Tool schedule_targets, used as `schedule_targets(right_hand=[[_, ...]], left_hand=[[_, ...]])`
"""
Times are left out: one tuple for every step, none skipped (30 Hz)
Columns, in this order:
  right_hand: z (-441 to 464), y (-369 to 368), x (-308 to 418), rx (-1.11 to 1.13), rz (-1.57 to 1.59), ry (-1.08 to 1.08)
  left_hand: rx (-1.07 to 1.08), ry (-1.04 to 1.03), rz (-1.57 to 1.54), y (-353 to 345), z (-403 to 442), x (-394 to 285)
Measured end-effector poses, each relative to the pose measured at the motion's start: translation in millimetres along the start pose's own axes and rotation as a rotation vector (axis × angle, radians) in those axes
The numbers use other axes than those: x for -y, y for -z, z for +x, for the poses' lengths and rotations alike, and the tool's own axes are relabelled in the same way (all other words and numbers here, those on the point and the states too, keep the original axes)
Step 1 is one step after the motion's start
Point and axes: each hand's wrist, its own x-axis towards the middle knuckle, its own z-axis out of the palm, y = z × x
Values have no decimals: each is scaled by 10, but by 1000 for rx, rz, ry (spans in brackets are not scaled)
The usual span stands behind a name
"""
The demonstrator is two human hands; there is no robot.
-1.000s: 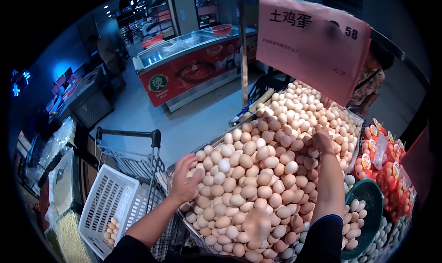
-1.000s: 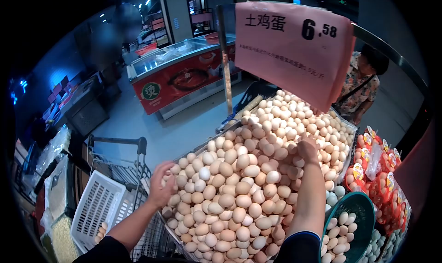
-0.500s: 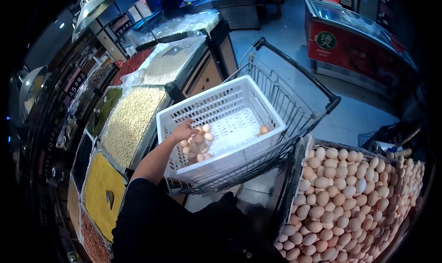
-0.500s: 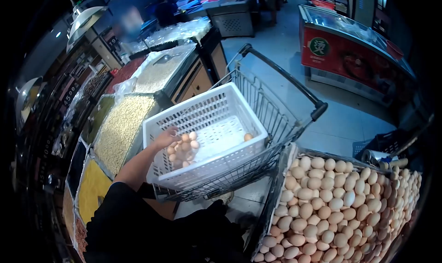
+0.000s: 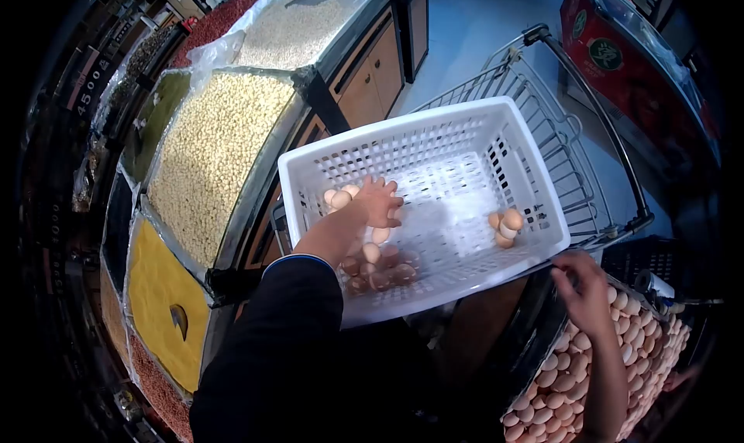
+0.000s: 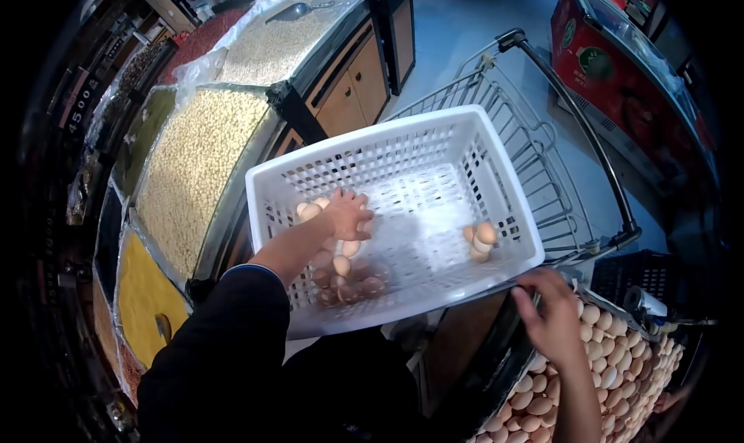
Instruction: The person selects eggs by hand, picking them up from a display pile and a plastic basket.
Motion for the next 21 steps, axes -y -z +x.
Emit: schedule_targets(right_hand=[[227,-259,66,149,13,-26],[410,-531,164,269,-34,-33],[574,-836,174,436,-98,37],[721,-1117,243,589,-148,51],[848,-1418,310,742,-194,65],[951,-1749,326,854,-241,69],[1034,-2090,294,962,-288,76],[1078,-2489,159,1078,-392,183],[1122,-2777,89,1187,-497,295],[1145,-2888,155,1282,-494,259],[1180,-2992,234,1376,-493,224],[1189,-3064,255,1370,-428,86],[1200,-3136,276,1351,-362,-50],[1149,-3212,235,1218,-238,-276],[1068,-3306,168,1069,-120,-493],[975,-3417,77,905,-4,-697],[864,-3560,-43,743,106,-893],[753,-3703,-165,541,222,-1062],[699,-3803,-198,365,273,-1152],[684,-3828,-160,286,280,-1176],[653,-3861,-111,226,252,-1172]], left_hand=[[-15,-12,-17,-56,-7,37],[-32,-23,-32,-104,-16,72],[-42,-8,-29,-146,16,78],[-53,7,-26,-187,47,84],[-63,21,-23,-217,75,87],[-112,57,-56,-267,73,69],[-163,94,-84,-276,66,62],[-152,97,-153,-168,16,28],[-208,129,-219,-236,53,20],[-262,163,-289,-349,73,-34],[-317,200,-359,-425,93,-82],[-278,261,-386,-301,54,-154],[-261,268,-429,-287,80,-143],[-247,276,-475,-290,123,-127],[-234,282,-523,-290,160,-117],[-227,279,-530,-285,191,-111],[-220,279,-536,-276,213,-103],[-213,281,-541,-278,235,-86],[-267,285,-556,-305,259,-86],[-318,288,-567,-339,268,-108],[-366,290,-575,-379,258,-132]])
